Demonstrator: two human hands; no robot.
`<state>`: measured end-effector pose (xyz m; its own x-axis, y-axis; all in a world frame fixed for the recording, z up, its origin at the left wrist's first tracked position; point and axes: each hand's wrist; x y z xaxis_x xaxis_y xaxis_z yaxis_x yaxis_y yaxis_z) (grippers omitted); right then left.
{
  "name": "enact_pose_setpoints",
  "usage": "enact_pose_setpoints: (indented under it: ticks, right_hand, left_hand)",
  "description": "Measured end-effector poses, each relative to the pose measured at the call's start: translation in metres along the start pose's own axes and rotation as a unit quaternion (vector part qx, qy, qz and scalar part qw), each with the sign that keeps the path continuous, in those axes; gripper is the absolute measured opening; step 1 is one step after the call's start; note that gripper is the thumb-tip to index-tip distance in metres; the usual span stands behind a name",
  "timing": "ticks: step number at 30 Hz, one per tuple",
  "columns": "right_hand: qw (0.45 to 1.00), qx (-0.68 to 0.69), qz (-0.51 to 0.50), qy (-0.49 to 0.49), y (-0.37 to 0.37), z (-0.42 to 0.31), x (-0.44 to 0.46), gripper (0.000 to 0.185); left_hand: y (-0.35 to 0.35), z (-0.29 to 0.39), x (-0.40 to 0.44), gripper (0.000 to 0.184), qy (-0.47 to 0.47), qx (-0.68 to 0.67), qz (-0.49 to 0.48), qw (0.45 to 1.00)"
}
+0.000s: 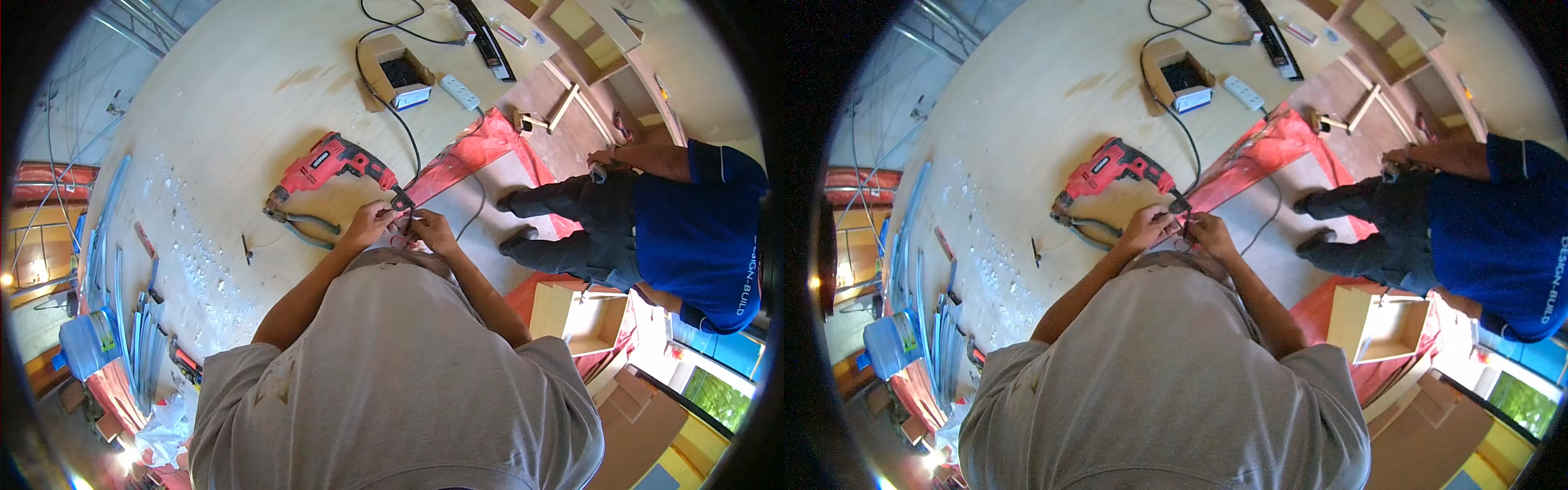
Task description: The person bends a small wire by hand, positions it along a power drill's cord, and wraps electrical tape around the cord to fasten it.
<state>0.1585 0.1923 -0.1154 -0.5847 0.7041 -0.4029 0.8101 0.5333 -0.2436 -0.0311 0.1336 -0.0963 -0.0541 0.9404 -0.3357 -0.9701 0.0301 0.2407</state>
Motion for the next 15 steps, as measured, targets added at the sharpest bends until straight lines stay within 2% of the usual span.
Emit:
enact_pose_setpoints:
  ticks: [1,4,10,15]
  right_hand:
    - [0.999,-0.031,-0.006,-0.003,0.001,0.004,0.003,0.024]
    - [0.975,-0.213,0.064,0.020,-0.003,-0.004,0.002,0.017]
    - [0.907,-0.369,0.123,0.161,-0.011,0.003,0.003,0.012]
    - [0.927,-0.311,0.120,0.173,-0.014,0.002,0.000,0.012]
  left_hand:
    - [0.001,0.000,0.000,0.016,0.001,0.018,0.000,1.000]
    - [0.003,0.004,-0.002,0.018,0.010,0.069,-0.008,0.998]
    - [0.006,0.000,-0.009,0.020,0.038,0.103,-0.038,0.993]
    - [0.011,-0.005,-0.010,0.025,0.049,0.178,-0.064,0.981]
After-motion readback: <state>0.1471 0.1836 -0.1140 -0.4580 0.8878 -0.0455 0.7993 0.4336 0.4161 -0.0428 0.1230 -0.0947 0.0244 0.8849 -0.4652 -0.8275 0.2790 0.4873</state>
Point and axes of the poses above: each hand's wrist, its own x-axis towards the middle knuckle, its own y-axis out of the back of the hand, z = x × y, and after that the axes turned 13 degrees about x, right-handed
